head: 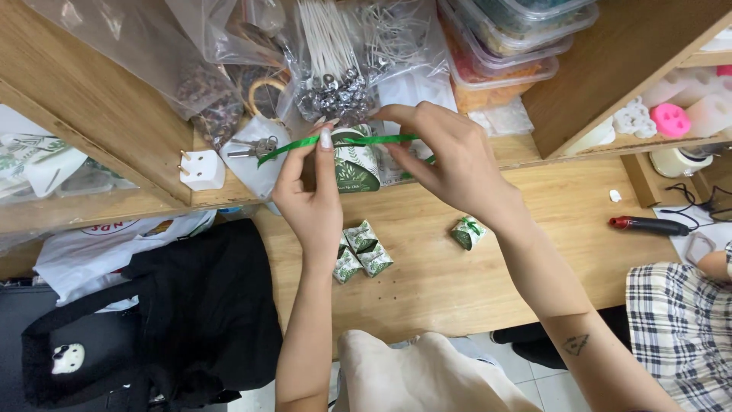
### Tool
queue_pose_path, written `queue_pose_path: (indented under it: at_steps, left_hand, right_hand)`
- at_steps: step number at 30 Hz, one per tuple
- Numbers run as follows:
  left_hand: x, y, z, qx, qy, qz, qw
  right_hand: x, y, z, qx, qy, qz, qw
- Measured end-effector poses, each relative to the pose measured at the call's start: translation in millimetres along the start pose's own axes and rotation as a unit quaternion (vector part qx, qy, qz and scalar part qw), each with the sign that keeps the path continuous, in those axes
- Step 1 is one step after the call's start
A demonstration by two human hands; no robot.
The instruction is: Tying green ribbons around small gift boxes on a workbench.
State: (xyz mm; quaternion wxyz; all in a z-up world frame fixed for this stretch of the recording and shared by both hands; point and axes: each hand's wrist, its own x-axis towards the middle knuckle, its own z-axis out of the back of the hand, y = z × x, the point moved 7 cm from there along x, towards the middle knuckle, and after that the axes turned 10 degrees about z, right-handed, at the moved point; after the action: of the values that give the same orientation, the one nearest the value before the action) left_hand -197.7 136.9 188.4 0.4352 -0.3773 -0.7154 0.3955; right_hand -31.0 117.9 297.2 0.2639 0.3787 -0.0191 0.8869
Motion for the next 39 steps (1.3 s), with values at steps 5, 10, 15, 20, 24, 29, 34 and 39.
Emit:
queue_pose_path:
  at_steps: [5,10,15,20,24,29,34,39]
  left_hand:
    - [-2.5,0.5,1.2,0.029,-0.061,-0.022,0.997]
    - [-6.0,4.0,-1.5,-0.017,-0.098,-0.013,0.995]
    - [-9.1,12.0,2.7,-0.052,-0.112,-0.003,0.992]
    - [-12.1,12.9,3.8,-0.018,-0.145,-0.001,0.989]
    - [-15.7,23.0,4.4,-0.042,-0.159,0.006,0.986]
    - [-14.4,15.1,-2.1,-0.035,-0.163,-0.015,0.986]
    - [-16.9,5.9,1.9,0.04,-0.156,-0.03,0.987]
    - [-14.4,-5.9,7.7,0.07,-0.148,-0.083,0.983]
  right_hand:
    - [3.0,15.7,1.8,-0.132,0.038,0.115,0.984]
    - [-5.6,21.5,2.8,-0.19,0.021,0.21,0.959]
    - [-9.1,17.1,7.0,-0.21,0.007,0.252,0.945]
    - [-7.4,10.7,9.8,-0.187,-0.004,0.291,0.938]
    - [0.1,14.6,9.4,-0.187,0.007,0.31,0.932]
    - [21.1,24.2,15.3,-0.156,0.081,0.305,0.936]
    - [59.0,38.8,9.1,-0.096,0.136,0.294,0.941]
    - [86.5,32.7,-20.6,-0.056,0.203,0.269,0.94]
